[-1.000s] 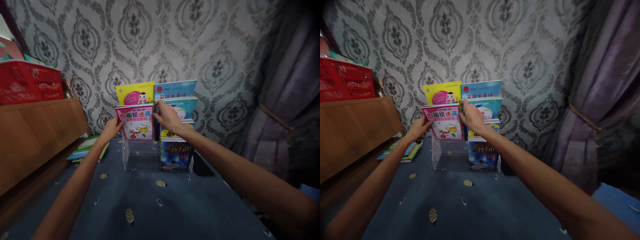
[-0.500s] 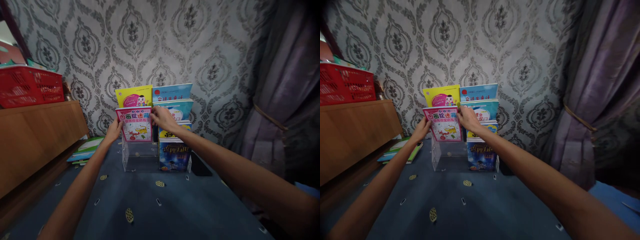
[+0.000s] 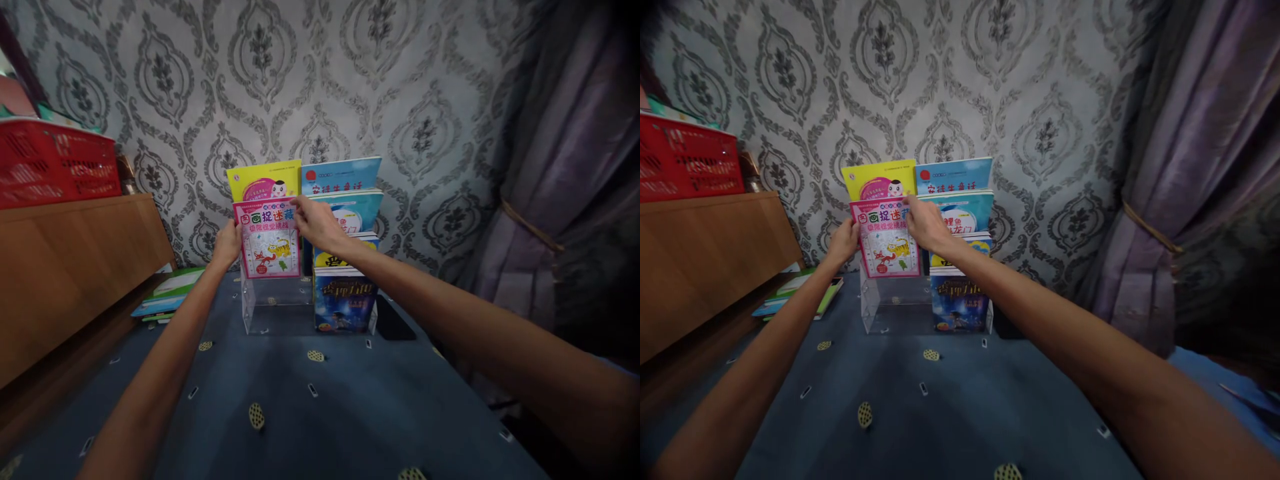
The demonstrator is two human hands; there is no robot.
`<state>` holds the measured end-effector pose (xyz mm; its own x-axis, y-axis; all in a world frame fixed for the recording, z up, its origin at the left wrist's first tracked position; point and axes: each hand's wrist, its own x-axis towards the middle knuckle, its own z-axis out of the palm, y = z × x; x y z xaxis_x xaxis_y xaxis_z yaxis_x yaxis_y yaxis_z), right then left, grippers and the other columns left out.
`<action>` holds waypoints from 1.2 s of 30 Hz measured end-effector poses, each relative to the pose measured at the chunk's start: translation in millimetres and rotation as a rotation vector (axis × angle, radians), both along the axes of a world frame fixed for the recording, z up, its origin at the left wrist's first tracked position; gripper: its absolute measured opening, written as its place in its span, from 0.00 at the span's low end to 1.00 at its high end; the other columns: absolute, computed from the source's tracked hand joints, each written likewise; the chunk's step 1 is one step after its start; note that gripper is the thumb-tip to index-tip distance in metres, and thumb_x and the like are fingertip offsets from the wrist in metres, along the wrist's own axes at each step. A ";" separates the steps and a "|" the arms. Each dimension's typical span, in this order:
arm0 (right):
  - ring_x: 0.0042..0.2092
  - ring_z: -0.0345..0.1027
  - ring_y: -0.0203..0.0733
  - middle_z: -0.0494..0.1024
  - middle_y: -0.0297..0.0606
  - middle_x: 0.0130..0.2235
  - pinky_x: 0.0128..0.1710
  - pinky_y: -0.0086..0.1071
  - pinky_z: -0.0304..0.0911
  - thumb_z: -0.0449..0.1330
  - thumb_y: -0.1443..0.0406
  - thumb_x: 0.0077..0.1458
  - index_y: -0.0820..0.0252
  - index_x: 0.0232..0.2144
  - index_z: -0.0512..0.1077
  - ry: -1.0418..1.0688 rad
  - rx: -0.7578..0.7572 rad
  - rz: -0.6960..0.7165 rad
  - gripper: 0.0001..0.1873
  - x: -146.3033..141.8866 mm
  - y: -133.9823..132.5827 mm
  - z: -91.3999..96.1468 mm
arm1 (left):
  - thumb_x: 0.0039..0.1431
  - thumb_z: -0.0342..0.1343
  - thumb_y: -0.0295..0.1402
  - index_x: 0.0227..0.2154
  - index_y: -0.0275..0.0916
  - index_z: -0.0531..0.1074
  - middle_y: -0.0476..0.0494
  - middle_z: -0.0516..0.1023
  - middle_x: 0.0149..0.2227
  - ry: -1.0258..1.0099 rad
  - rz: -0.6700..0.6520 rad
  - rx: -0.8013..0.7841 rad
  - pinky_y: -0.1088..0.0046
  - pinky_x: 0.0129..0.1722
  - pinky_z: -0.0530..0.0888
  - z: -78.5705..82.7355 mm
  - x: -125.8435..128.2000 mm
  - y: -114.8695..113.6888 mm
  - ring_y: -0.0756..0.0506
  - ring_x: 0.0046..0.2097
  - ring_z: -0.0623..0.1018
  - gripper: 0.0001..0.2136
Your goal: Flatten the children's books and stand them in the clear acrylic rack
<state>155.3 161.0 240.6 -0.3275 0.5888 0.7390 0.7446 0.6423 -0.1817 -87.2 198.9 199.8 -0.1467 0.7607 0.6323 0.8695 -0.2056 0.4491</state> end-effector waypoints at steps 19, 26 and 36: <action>0.53 0.74 0.53 0.79 0.54 0.52 0.52 0.41 0.68 0.53 0.75 0.59 0.67 0.53 0.72 -0.236 -0.144 0.049 0.21 -17.9 6.8 -40.4 | 0.70 0.40 0.34 0.39 0.37 0.73 0.33 0.81 0.43 0.123 0.032 -0.006 0.66 0.47 0.70 -1.9 -3.3 -0.5 0.38 0.47 0.80 0.15; 0.51 0.75 0.55 0.80 0.53 0.51 0.52 0.44 0.68 0.54 0.74 0.59 0.66 0.52 0.73 -0.216 -0.136 0.061 0.20 -16.1 3.6 -41.1 | 0.69 0.42 0.34 0.37 0.36 0.73 0.32 0.81 0.43 0.101 0.005 -0.017 0.67 0.47 0.70 -2.5 -3.5 -3.6 0.38 0.48 0.79 0.14; 0.51 0.76 0.53 0.82 0.49 0.49 0.52 0.43 0.68 0.55 0.73 0.59 0.62 0.51 0.75 -0.210 -0.148 0.067 0.19 -9.6 -0.8 -44.6 | 0.70 0.41 0.35 0.42 0.38 0.71 0.33 0.80 0.45 0.075 -0.030 -0.057 0.64 0.44 0.74 -10.6 -3.2 -11.0 0.37 0.47 0.80 0.14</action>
